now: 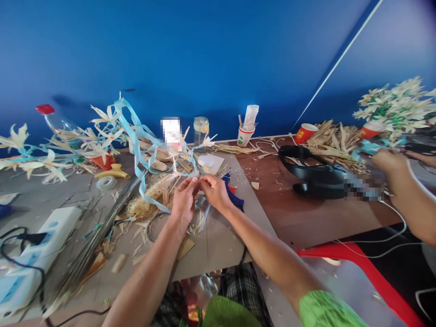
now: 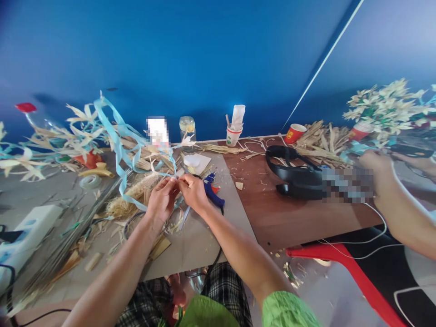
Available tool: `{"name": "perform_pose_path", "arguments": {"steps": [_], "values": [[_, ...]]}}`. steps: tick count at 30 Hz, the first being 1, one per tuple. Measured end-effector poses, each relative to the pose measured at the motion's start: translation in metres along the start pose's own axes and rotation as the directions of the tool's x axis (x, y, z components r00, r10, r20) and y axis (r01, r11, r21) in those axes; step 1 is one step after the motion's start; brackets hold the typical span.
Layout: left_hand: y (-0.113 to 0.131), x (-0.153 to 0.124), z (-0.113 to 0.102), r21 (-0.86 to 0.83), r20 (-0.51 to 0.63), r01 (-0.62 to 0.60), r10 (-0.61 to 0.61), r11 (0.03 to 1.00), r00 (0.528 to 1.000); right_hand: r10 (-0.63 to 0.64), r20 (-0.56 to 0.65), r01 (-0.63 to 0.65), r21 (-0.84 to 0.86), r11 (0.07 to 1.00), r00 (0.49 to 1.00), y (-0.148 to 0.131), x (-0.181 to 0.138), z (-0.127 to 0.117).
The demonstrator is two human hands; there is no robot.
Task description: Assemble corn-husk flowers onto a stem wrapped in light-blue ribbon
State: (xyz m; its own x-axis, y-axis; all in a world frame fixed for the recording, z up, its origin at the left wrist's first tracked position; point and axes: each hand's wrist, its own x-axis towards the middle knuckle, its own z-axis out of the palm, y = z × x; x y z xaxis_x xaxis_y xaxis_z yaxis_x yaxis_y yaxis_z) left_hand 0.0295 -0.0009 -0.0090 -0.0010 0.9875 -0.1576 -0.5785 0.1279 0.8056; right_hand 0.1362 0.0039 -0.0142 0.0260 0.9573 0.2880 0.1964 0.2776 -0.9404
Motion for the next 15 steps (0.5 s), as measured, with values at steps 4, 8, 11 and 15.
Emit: {"name": "perform_pose_path", "arguments": {"steps": [4,8,11,15], "values": [[0.000,0.004,-0.004,-0.041,-0.038,0.022,-0.024,0.999,0.999,-0.005,0.037,0.004,0.029,1.000,0.999,-0.005,-0.002,0.001],[0.005,0.005,-0.006,-0.109,0.057,0.118,-0.112,0.987,0.992,0.251,0.195,-0.311,0.407,0.859,0.948,-0.002,0.002,0.006],[0.009,0.005,-0.006,-0.083,0.116,0.149,-0.139,0.985,0.984,0.371,0.371,-0.523,0.546,0.655,0.851,0.000,0.003,0.006],[0.010,0.006,-0.007,-0.064,0.139,0.140,-0.130,0.988,0.982,0.337,0.480,-0.585,0.611,0.533,0.810,0.000,0.002,0.004]]}}
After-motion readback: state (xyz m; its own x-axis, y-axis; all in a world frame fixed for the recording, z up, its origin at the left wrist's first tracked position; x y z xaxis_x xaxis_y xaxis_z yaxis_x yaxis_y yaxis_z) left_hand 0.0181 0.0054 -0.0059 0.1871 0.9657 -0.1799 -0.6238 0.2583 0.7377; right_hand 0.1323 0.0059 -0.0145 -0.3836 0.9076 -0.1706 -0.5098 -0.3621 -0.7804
